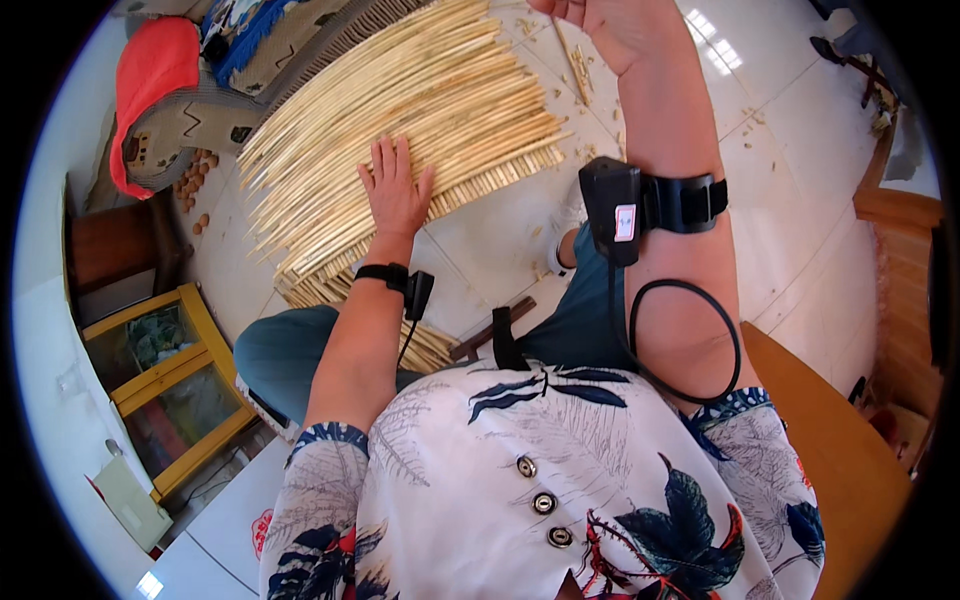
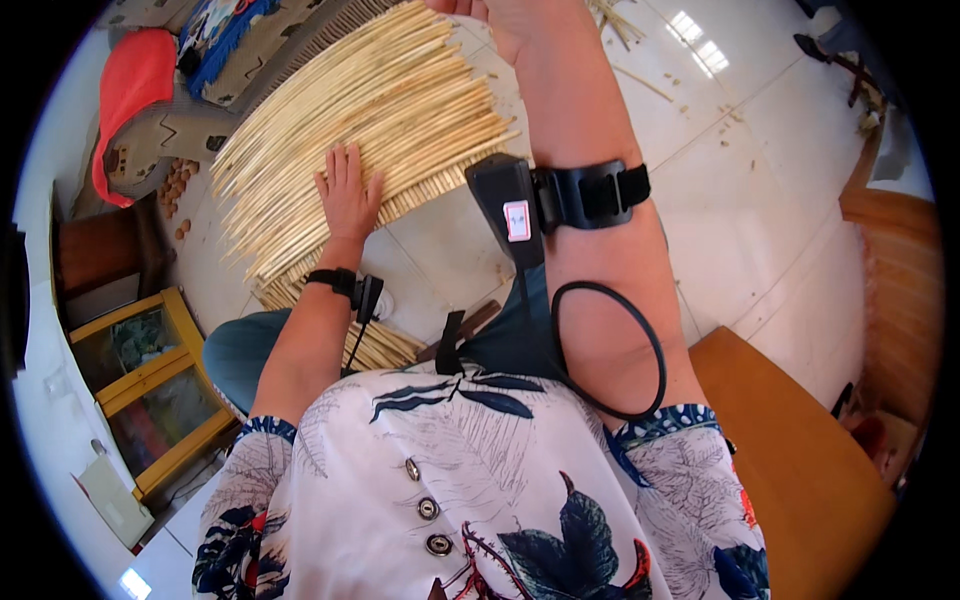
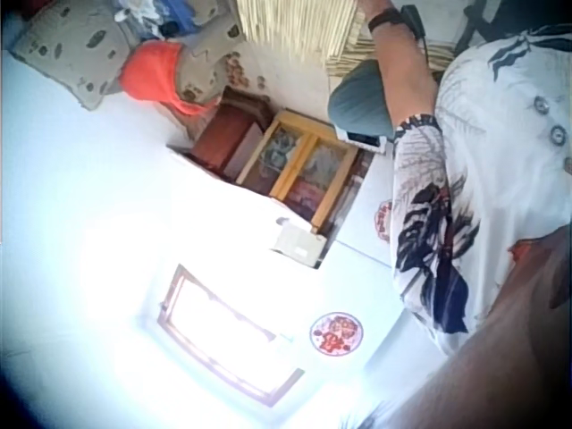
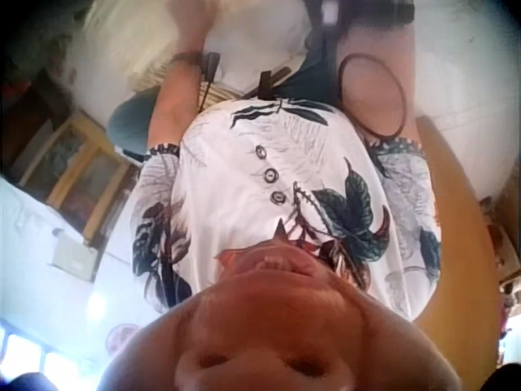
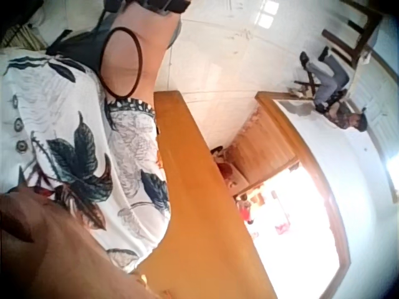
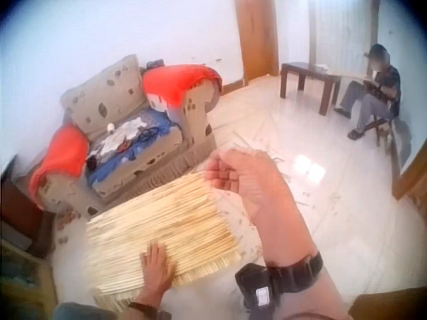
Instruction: The person sits on the floor and weaves thin bamboo strips into a mat. They repeatedly insert strips, align them, and press the mat flat to maintain even spacing.
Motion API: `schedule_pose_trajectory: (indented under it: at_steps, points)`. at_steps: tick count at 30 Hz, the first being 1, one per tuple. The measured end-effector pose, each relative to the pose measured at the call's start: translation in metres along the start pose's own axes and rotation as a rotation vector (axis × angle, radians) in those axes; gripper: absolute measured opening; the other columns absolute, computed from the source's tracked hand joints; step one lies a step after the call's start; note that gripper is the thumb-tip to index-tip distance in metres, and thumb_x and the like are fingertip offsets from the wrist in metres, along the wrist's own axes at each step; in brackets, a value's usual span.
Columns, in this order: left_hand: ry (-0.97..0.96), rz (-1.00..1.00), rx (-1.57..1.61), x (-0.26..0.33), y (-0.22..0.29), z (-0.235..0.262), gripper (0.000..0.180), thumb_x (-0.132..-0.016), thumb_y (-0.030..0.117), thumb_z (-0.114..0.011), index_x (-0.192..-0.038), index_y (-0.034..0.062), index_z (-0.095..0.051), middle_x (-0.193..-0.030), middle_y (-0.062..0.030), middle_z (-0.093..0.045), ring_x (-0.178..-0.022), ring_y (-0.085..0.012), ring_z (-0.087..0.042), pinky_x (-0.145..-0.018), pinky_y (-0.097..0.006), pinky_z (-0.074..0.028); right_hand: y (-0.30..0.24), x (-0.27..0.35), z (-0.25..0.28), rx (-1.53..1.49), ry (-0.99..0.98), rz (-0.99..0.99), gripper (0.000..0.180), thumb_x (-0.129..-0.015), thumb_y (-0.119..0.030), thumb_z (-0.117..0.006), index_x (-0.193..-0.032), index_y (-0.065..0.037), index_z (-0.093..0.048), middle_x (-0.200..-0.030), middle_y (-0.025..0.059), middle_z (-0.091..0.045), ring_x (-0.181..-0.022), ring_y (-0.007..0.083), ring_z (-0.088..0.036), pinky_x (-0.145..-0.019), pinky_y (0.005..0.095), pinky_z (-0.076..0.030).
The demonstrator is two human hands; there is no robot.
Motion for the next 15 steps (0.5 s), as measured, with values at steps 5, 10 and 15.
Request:
schedule_pose_trajectory:
  at_steps: [5,10,15]
  points:
    - [0.017,0.007,0.004,0.000,-0.004,-0.005,0.062,-0.087,0.044,-0.045,-0.137,0.0092,-0.031,-0.142,-0.0174,-0.029,-0.133,-0.0337,-0.022,-0.104,-0.056,-0.014,0.000,0.001,0.000,-0.032,0.020,0.004,0.021,-0.086,-0.015,-0.054,-0.087,0.006,-0.058,-0.078,0.0115,-0.060,-0.069,0.0166,-0.059,-0.065,0.0251,-0.051]
    - [-0.012,0.017,0.002,0.000,-0.002,-0.007,0.066,-0.086,0.048,-0.045,-0.137,0.0078,-0.032,-0.143,-0.0168,-0.027,-0.134,-0.0330,-0.020,-0.104,-0.057,-0.012,-0.001,-0.006,0.008,-0.055,-0.034,0.029,0.021,-0.086,-0.015,-0.054,-0.090,0.006,-0.058,-0.082,0.0131,-0.062,-0.073,0.0179,-0.060,-0.068,0.0259,-0.051]
    - [-0.031,0.015,-0.005,0.000,-0.002,-0.005,0.064,-0.087,0.046,-0.044,-0.137,0.0086,-0.031,-0.143,-0.0180,-0.027,-0.134,-0.0340,-0.020,-0.104,-0.057,-0.012,0.005,-0.014,0.017,-0.089,-0.052,0.006,0.022,-0.086,-0.016,-0.054,-0.092,0.005,-0.058,-0.084,0.0130,-0.062,-0.075,0.0186,-0.061,-0.068,0.0264,-0.051]
Point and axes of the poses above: each hand's wrist, its own x-axis away from the middle knuckle, its own z-axis out of the back of the hand, y = z × x, the point moved 5 cm from there along -x, towards the middle knuckle
